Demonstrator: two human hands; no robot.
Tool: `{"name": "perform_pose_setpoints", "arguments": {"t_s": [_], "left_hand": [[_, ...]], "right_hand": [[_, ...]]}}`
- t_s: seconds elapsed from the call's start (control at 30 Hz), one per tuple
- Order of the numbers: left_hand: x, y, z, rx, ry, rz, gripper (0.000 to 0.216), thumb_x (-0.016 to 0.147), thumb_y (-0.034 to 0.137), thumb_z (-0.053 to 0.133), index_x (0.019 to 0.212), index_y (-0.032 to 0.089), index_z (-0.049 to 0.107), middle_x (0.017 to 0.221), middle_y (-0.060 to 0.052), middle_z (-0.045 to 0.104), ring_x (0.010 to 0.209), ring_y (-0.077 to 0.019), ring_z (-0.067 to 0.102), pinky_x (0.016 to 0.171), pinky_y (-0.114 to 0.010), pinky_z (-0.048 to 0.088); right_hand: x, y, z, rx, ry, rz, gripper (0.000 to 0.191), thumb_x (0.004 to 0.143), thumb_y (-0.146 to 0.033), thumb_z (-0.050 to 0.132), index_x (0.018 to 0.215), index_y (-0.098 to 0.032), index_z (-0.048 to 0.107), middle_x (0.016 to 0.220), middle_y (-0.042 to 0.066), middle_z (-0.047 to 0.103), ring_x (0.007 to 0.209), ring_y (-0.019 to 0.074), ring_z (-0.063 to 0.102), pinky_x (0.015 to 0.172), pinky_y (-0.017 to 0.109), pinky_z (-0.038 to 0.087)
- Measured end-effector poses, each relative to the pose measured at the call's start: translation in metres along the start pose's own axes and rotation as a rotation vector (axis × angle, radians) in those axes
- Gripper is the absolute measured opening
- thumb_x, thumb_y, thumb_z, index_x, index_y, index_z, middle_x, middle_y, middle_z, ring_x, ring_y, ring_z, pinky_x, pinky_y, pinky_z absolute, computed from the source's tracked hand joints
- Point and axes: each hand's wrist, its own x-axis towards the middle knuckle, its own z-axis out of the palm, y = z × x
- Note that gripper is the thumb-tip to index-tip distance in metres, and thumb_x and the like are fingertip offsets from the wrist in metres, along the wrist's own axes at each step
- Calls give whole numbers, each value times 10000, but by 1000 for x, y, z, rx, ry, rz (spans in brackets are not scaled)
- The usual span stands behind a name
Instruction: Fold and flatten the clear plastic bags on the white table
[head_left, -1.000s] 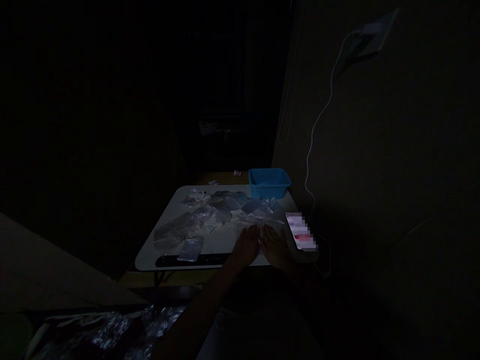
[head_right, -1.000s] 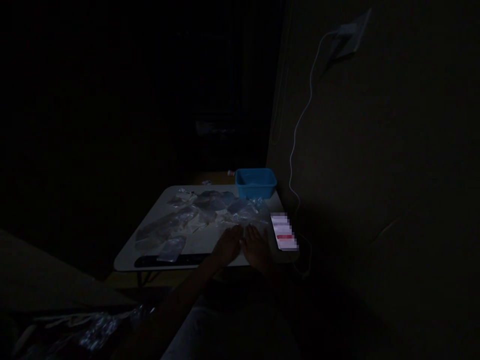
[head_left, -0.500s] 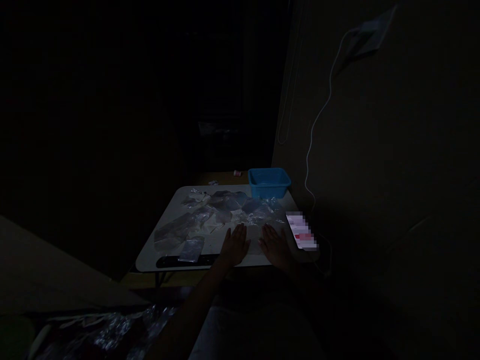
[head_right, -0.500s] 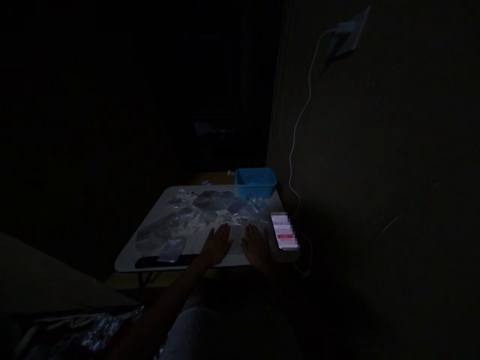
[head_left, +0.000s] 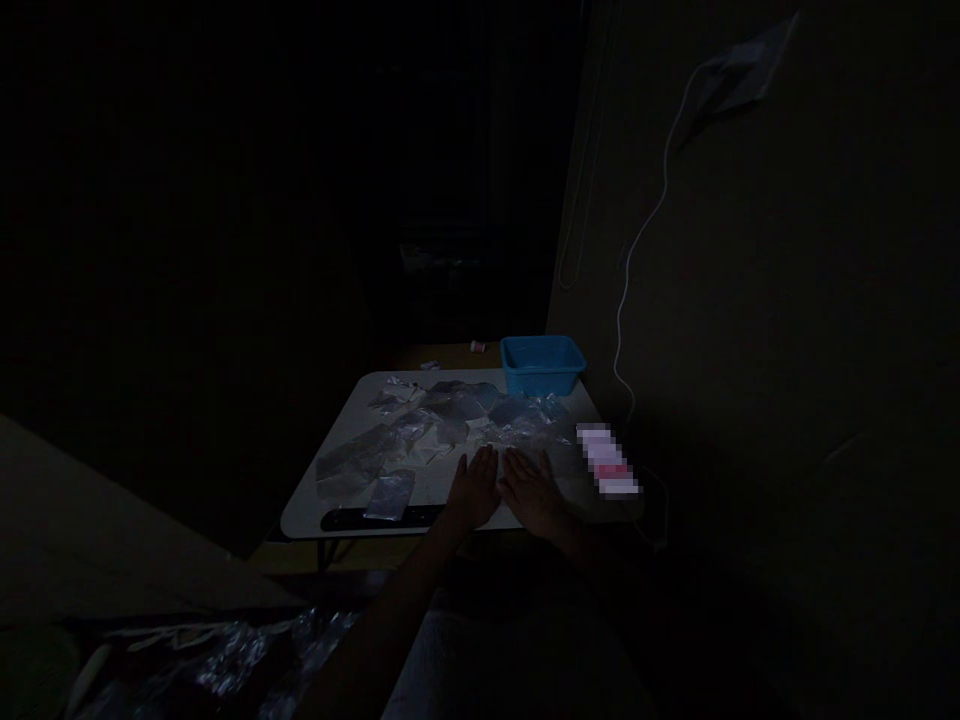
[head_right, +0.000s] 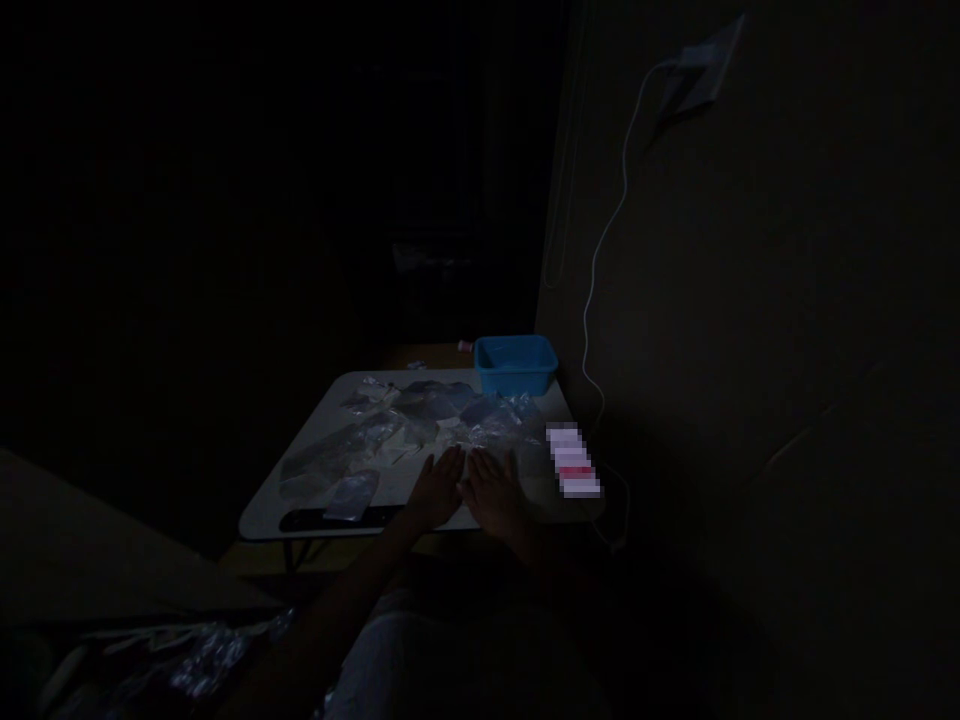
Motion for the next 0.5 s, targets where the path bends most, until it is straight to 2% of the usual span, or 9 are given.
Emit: {"name": "perform_pose_setpoints", "arguments": {"t_s": [0.33,0.5], "left_hand": [[-1,4,-3,-17,62,-39,511,877,369,162,1302,104,267,1361,-111,278,1253,-204,232,998,-428,195],[-2,3,-3,-14,93,-27,502,881,370,164,1294,113,285,1358,-111,285,1256,-203,226,994,-457,186]], "right_hand": [[-12,35,7,-38,-21,109,493,880,-388,166,1277,-147,332,1334,100,328,1241,213,254,995,525,62],[-14,39,11,-61,0,115,501,878,-397,169,1280,-143,328,1335,107,325,1239,223,254,991,532,67]]}}
